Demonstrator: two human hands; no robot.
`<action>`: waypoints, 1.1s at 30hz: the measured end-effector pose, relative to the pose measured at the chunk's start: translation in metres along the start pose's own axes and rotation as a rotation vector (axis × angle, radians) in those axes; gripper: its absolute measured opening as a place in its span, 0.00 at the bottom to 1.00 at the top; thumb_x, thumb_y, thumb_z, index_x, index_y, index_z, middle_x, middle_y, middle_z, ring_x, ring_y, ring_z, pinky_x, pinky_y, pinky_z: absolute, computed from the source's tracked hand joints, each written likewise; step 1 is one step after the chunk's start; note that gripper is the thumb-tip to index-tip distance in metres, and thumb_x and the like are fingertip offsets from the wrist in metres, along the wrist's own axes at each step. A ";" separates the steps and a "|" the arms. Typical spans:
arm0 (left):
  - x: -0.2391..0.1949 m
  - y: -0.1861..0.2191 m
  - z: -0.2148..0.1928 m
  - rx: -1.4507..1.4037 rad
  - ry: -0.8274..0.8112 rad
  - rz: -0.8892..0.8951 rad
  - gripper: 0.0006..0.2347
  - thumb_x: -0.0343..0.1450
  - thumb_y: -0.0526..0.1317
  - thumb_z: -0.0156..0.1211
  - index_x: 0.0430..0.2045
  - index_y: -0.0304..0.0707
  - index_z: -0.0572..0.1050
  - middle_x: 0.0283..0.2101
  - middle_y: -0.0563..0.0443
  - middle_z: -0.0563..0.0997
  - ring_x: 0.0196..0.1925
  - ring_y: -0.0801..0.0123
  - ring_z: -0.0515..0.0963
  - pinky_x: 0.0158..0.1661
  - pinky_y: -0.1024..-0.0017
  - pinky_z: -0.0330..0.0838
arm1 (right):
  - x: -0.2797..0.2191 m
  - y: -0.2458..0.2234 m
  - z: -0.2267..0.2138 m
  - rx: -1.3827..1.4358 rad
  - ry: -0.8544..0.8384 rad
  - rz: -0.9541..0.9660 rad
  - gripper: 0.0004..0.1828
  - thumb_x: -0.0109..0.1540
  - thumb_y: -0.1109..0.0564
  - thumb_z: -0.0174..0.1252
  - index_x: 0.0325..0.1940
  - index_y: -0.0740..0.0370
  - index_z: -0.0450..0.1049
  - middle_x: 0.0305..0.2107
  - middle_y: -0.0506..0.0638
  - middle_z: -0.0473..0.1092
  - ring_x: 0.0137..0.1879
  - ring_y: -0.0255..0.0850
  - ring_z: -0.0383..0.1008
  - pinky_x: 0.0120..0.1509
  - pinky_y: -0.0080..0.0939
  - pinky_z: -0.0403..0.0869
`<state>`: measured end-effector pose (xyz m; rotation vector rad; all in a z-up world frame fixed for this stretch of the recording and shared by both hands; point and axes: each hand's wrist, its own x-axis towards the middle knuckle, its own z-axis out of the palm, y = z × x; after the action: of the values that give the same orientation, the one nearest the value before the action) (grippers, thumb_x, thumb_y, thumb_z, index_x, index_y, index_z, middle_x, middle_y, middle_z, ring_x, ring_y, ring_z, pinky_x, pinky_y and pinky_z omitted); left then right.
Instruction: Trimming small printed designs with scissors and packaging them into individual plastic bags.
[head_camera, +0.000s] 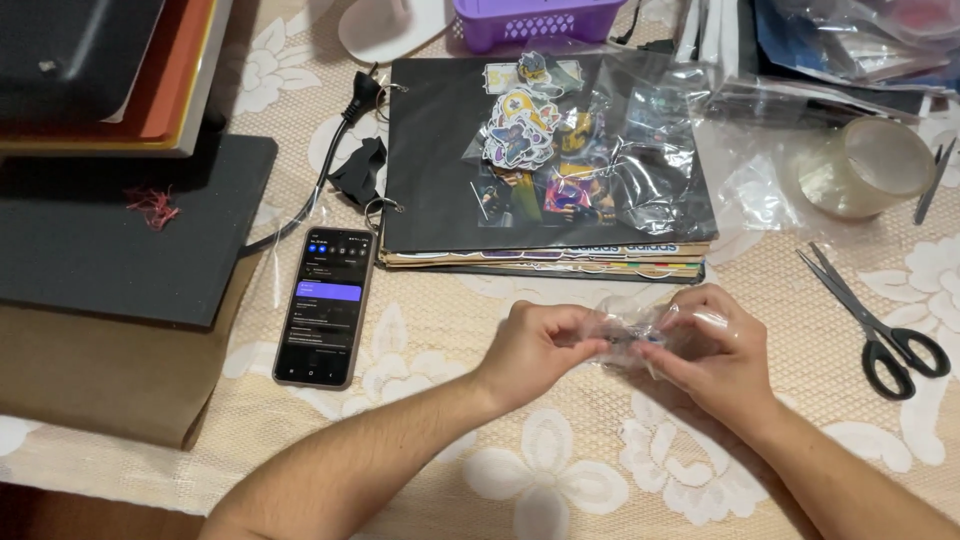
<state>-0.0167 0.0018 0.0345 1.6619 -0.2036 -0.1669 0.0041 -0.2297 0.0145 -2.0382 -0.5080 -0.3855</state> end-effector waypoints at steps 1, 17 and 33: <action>0.000 -0.005 0.001 0.006 -0.022 0.020 0.02 0.66 0.31 0.69 0.27 0.35 0.81 0.36 0.45 0.86 0.43 0.57 0.86 0.40 0.69 0.81 | 0.000 0.000 0.001 0.005 0.009 0.009 0.15 0.45 0.56 0.79 0.29 0.58 0.79 0.29 0.48 0.74 0.34 0.40 0.76 0.43 0.37 0.73; 0.006 -0.003 -0.001 0.089 -0.011 -0.046 0.03 0.65 0.38 0.69 0.27 0.41 0.81 0.39 0.57 0.87 0.28 0.82 0.77 0.32 0.78 0.73 | 0.006 -0.014 -0.012 0.054 -0.062 0.016 0.05 0.62 0.61 0.61 0.36 0.66 0.79 0.33 0.56 0.76 0.40 0.43 0.76 0.48 0.37 0.75; 0.009 -0.013 -0.015 -0.125 0.129 0.010 0.21 0.70 0.34 0.62 0.59 0.35 0.68 0.47 0.37 0.83 0.51 0.59 0.82 0.52 0.64 0.78 | 0.001 0.019 -0.027 0.283 0.218 0.333 0.08 0.65 0.61 0.61 0.34 0.69 0.77 0.34 0.60 0.77 0.44 0.41 0.76 0.52 0.42 0.74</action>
<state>-0.0038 0.0151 0.0235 1.5413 -0.1017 -0.0635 0.0125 -0.2615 0.0144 -1.7409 -0.0792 -0.3089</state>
